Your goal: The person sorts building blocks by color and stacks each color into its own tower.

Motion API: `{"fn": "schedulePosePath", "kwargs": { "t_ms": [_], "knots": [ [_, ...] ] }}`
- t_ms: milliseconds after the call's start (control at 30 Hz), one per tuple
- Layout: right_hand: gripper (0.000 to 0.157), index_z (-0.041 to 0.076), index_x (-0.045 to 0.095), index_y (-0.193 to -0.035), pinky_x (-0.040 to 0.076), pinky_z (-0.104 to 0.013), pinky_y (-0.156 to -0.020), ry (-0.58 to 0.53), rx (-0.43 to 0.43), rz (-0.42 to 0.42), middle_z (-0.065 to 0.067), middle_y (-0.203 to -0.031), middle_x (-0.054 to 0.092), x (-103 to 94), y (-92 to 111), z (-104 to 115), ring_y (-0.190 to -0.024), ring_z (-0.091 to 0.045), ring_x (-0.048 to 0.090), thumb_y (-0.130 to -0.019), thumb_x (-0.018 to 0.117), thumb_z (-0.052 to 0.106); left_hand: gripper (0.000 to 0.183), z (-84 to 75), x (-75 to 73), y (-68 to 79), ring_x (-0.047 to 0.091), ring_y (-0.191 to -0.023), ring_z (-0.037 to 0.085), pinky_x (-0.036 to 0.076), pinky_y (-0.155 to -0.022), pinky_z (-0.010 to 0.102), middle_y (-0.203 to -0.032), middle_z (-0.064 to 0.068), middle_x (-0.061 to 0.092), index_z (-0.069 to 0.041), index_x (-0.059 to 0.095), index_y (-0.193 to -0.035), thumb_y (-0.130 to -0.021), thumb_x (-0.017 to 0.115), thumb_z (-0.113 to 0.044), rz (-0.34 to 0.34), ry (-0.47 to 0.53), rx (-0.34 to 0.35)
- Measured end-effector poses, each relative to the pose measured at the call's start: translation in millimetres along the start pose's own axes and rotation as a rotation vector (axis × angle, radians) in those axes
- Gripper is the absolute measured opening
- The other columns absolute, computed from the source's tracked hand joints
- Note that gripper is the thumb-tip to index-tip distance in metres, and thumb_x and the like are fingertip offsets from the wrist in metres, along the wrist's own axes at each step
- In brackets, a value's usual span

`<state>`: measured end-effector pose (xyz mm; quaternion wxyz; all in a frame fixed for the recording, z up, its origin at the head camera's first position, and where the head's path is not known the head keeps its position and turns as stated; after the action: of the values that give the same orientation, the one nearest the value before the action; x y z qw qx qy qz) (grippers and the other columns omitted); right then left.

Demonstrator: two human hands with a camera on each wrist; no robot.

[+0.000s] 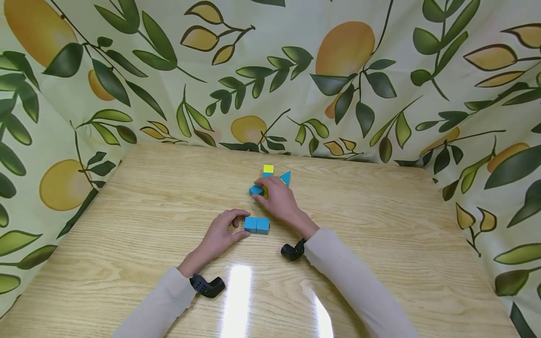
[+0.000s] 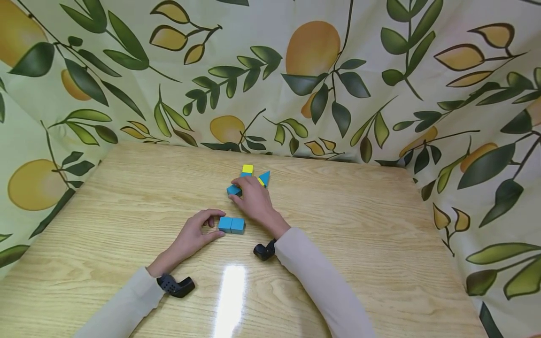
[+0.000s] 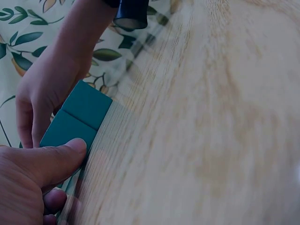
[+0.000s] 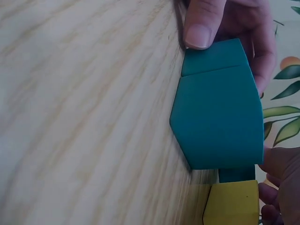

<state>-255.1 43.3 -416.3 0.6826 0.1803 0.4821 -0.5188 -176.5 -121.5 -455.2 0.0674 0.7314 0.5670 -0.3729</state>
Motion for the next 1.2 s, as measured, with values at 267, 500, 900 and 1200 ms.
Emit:
{"fn": "schedulePosePath", "kwargs": {
  "t_ms": [267,500,900,1200],
  "knots": [
    [0.034,0.011,0.065,-0.119,0.044,-0.034,-0.091,-0.034,-0.036,0.036,-0.002,-0.117,0.061,3.3,-3.5,-0.9,-0.110,-0.019,0.051,-0.087,0.072,0.022,0.046,-0.2,1.4,-0.2,0.045,-0.075,0.013,0.037,-0.066,0.031,-0.082,-0.004,0.051,-0.010,0.062,-0.119,-0.077,0.081,-0.013,0.006,-0.002,0.003],
    [0.038,0.015,0.069,-0.117,0.037,-0.035,-0.082,0.029,-0.060,0.028,0.001,-0.113,0.066,-0.8,-3.7,-3.4,-0.097,-0.019,0.047,-0.082,0.077,0.027,0.047,-0.8,0.3,-0.8,0.044,-0.074,0.013,0.036,-0.065,0.031,-0.081,-0.004,0.050,-0.010,0.062,-0.119,-0.076,0.081,-0.012,-0.004,-0.016,0.011],
    [0.043,0.022,0.069,-0.117,0.028,-0.032,-0.071,0.149,-0.060,0.084,0.004,-0.115,0.066,0.9,-2.6,-2.4,-0.092,-0.016,0.041,-0.079,0.079,0.039,0.047,0.9,0.9,-0.6,0.044,-0.074,0.013,0.036,-0.065,0.031,-0.081,-0.004,0.050,-0.011,0.062,-0.119,-0.076,0.082,-0.011,-0.004,-0.020,0.010],
    [0.038,0.017,0.070,-0.115,0.034,-0.034,-0.080,0.030,-0.080,0.059,0.003,-0.108,0.068,1.2,0.7,-3.9,-0.092,-0.016,0.041,-0.080,0.079,0.030,0.041,-0.3,0.1,0.2,0.044,-0.074,0.013,0.036,-0.065,0.031,-0.081,-0.003,0.049,-0.011,0.063,-0.113,-0.077,0.081,-0.013,-0.005,-0.023,0.003]
  ]
}}
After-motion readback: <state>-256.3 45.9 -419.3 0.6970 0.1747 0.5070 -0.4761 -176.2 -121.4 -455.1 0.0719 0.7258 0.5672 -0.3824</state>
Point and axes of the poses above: each hand's wrist, its own y-axis away from the middle knuckle, its own x-axis out of the palm, z = x × y, the point moved 4 cm from there along -y, towards the middle knuckle
